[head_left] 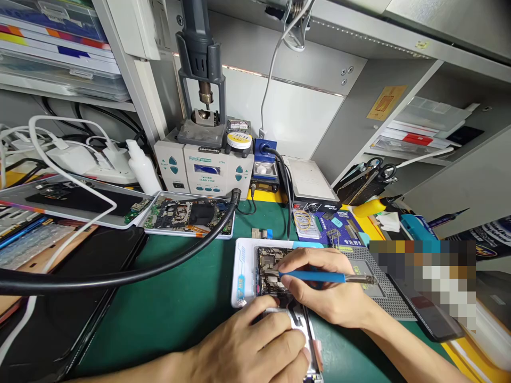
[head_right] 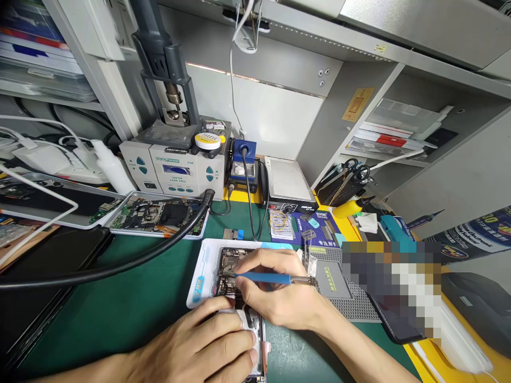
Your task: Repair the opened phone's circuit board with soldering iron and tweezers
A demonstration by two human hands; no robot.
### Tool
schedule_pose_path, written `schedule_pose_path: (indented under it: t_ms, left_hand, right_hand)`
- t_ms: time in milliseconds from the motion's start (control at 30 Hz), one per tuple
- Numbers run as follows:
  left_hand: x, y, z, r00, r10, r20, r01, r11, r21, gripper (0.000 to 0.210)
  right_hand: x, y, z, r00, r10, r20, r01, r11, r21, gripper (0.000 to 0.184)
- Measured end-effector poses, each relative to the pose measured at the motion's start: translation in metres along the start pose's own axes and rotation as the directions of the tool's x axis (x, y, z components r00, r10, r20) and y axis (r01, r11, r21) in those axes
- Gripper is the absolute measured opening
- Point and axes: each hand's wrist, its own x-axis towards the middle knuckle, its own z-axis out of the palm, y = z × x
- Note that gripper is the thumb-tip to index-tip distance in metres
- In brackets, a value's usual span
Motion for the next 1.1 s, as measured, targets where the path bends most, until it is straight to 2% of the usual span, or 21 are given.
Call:
schedule_pose_path:
  t_ms: [267, 600, 833, 1033, 1100]
  left_hand:
    - [0.0009, -0.0016, 0.0011, 1.0, 0.007, 0.013, -0.007, 1.0, 0.025, 0.016]
    - [0.0004, -0.0002, -0.0006, 1.0, 0.006, 0.031, -0.006, 1.0, 0.013, 0.023]
    - [0.0002, -0.0023, 0.0003, 1.0, 0.025, 0.015, -0.025, 0.999, 0.02, 0.024]
    - [-0.0026, -0.0015, 0.0021, 0.998, 0.036, 0.052, -0.039, 0.998, 0.05, 0.015]
    - [-0.0027, -0.0011, 0.0022, 0.998, 0.031, 0.055, -0.034, 0.998, 0.054, 0.016]
  right_hand:
    - [-0.0002, 0.0015, -0.0017, 1.0, -0.001, 0.018, 0.001, 1.0, 0.019, 0.005]
    - [0.0009, 0.0007, -0.0044, 0.997, -0.032, 0.066, 0.028, 0.998, 0.057, 0.007]
    - [0.001, 0.0011, -0.0044, 0.996, -0.056, 0.069, 0.05, 0.995, 0.083, 0.008]
    - [0.002, -0.0007, -0.0053, 0.998, -0.05, 0.027, 0.048, 0.995, 0.086, 0.006]
    - [0.002, -0.0013, -0.0058, 0.998, -0.041, 0.047, 0.037, 0.995, 0.094, 0.006]
